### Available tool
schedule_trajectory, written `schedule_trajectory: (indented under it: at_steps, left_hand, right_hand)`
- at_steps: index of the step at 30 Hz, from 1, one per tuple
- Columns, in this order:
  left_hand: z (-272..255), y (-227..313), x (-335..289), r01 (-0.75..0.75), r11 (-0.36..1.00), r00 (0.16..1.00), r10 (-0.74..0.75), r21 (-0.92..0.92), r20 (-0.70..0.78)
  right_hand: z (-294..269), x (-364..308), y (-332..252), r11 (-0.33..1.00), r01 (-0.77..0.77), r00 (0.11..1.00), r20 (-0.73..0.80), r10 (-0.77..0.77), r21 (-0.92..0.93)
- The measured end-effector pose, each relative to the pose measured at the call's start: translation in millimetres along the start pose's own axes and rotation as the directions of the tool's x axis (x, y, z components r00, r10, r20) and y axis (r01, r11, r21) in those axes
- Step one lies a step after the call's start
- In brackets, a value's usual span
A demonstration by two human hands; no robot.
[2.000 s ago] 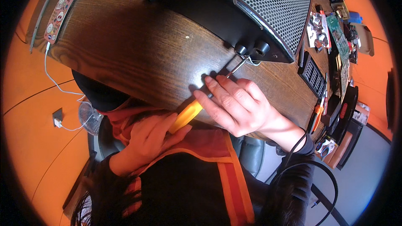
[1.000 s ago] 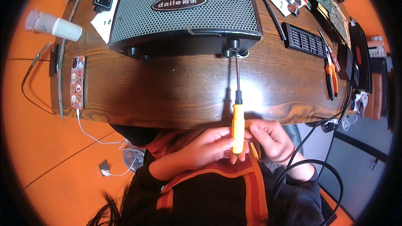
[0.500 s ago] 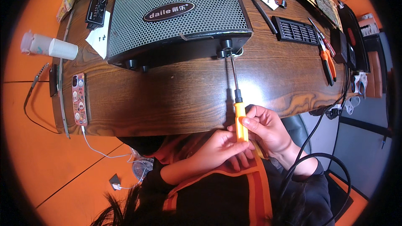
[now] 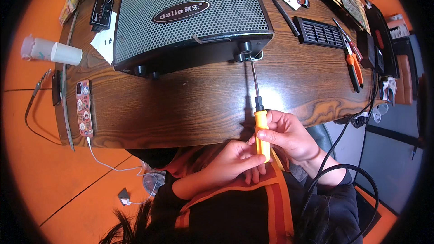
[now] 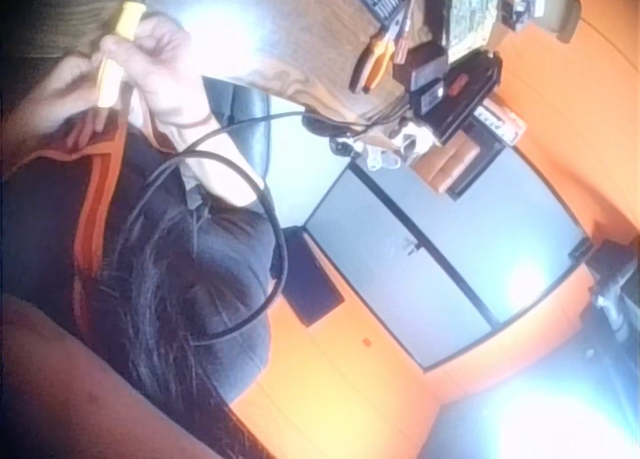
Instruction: The person uses a screwdriver to remove screws from the bottom and front grille of a portable speaker. They then remove the grille to expose the internal speaker cone and continue unscrewing components inside.
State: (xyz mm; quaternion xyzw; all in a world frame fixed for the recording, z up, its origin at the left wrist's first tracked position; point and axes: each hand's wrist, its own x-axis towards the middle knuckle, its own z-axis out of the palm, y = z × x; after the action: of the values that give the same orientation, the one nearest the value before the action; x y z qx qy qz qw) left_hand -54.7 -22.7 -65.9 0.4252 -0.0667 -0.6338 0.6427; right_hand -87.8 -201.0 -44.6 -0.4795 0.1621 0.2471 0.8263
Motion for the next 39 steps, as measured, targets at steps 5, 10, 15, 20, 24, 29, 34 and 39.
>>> schedule_trajectory:
  at_steps: [5,10,15,20,24,29,34,39]
  left_hand:
    - [-0.2,-0.4,2.5,-0.074,0.977,0.979,0.109,-0.2,0.169]
    - [1.8,0.4,3.4,0.076,0.883,0.969,0.044,-0.463,0.242]
    - [4.1,0.4,3.8,-0.082,0.995,0.989,0.089,-0.063,0.119]
    - [2.5,2.5,1.9,0.003,0.934,0.967,0.088,-0.359,0.239]
    - [2.5,3.9,-1.2,-0.046,0.935,0.987,0.097,-0.351,0.131]
    - [4.4,0.9,0.9,-0.118,0.98,0.992,0.125,-0.159,0.031]
    - [3.2,-1.6,7.3,-0.066,0.929,0.994,0.093,-0.364,0.058]
    - [10.8,-8.9,20.2,-0.099,0.971,0.99,0.119,-0.219,0.081]
  right_hand:
    - [0.6,-5.6,-9.2,0.97,-0.035,0.999,0.008,0.034,0.242]
    - [-4.7,-3.9,-14.2,0.996,-0.066,0.998,0.007,0.066,0.056]
    - [0.4,2.9,-9.6,0.992,0.096,0.994,-0.048,-0.1,-0.078]
    - [-0.7,-0.1,-16.6,0.984,-0.046,0.998,-0.036,0.053,0.172]
    - [-3.3,4.5,-15.7,0.997,0.036,0.999,0.0,-0.036,0.072]
    - [-4.6,9.1,-11.4,0.99,0.028,0.999,-0.027,-0.025,0.138]
    - [-12.3,8.5,-18.3,0.998,0.056,0.998,-0.04,-0.055,0.01]
    - [-9.5,15.5,-15.5,0.884,0.173,0.941,-0.192,-0.278,-0.434]
